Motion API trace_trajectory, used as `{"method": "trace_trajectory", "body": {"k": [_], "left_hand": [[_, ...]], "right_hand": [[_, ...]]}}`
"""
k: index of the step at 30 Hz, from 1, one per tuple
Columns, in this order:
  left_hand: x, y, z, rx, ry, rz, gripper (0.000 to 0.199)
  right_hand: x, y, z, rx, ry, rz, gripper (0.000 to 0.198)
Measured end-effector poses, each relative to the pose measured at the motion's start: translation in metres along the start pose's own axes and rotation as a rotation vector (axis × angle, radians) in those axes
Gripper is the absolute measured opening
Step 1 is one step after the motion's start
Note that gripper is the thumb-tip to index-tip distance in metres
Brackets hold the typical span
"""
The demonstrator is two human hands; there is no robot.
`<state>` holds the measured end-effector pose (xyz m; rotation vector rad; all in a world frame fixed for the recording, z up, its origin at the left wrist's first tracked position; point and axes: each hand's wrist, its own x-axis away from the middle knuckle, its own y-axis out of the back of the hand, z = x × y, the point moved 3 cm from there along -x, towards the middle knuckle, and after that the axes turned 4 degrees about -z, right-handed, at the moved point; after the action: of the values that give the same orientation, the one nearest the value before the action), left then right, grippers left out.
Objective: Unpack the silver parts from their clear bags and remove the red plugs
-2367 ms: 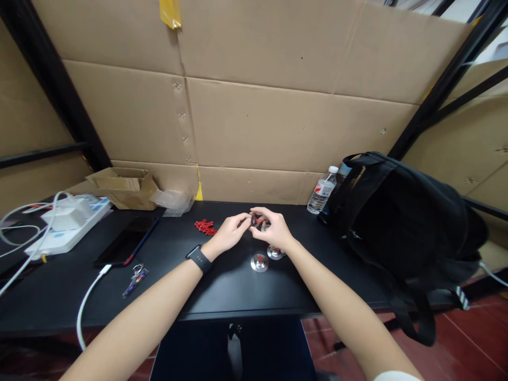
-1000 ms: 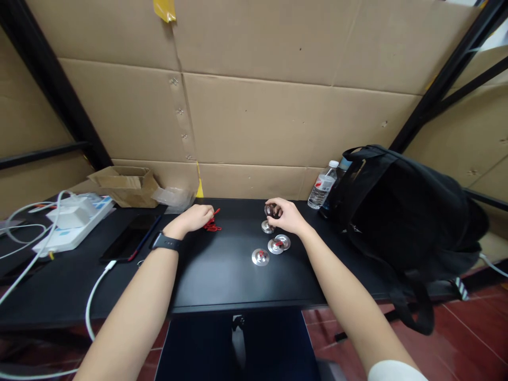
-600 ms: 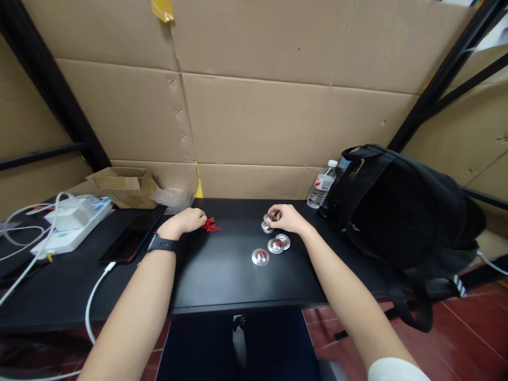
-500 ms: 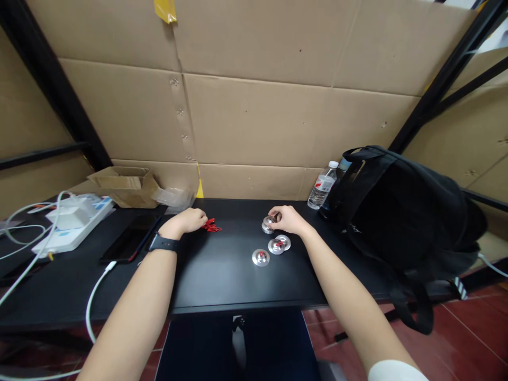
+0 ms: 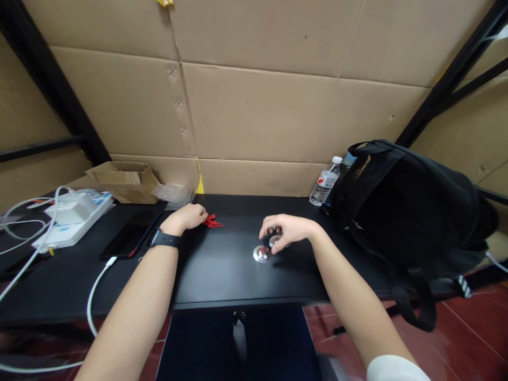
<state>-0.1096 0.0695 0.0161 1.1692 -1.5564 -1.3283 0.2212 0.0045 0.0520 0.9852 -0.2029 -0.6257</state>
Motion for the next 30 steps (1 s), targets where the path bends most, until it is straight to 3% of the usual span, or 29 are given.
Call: {"method": "trace_trajectory", "body": {"k": [3,7,11,15,18,21,25,30], "left_hand": [[0.0,0.002,0.005,-0.012,0.051,-0.053,0.032],[0.004,0.012,0.0,0.057,0.049,-0.157,0.03],[0.009,0.02,-0.03,0.179,-0.155,-0.184,0.032],[0.016,0.015,-0.078,0.371,-0.398,-0.165,0.027],[0.02,0.009,-0.109,0.566,-0.496,-0.235,0.022],[0.02,0.004,-0.123,0.692,-0.481,-0.307,0.022],[0.02,-0.002,-0.127,0.725,-0.503,-0.266,0.022],[0.021,-0.005,-0.126,0.638,-0.533,-0.28,0.022]], "right_hand": [[-0.006,-0.021,0.01,-0.017,-0.046,0.122,0.027],[-0.014,-0.038,0.007,-0.04,-0.099,0.128,0.004],[-0.017,-0.028,0.007,-0.044,-0.019,-0.09,0.004],[-0.018,-0.016,0.009,-0.085,-0.06,-0.383,0.013],[-0.021,-0.016,0.007,-0.193,-0.05,-0.519,0.018],[-0.023,-0.016,0.003,-0.263,-0.005,-0.597,0.021],[-0.022,-0.015,-0.004,-0.331,-0.022,-0.67,0.023],[-0.024,-0.023,-0.007,-0.494,-0.069,-0.599,0.028]]}}
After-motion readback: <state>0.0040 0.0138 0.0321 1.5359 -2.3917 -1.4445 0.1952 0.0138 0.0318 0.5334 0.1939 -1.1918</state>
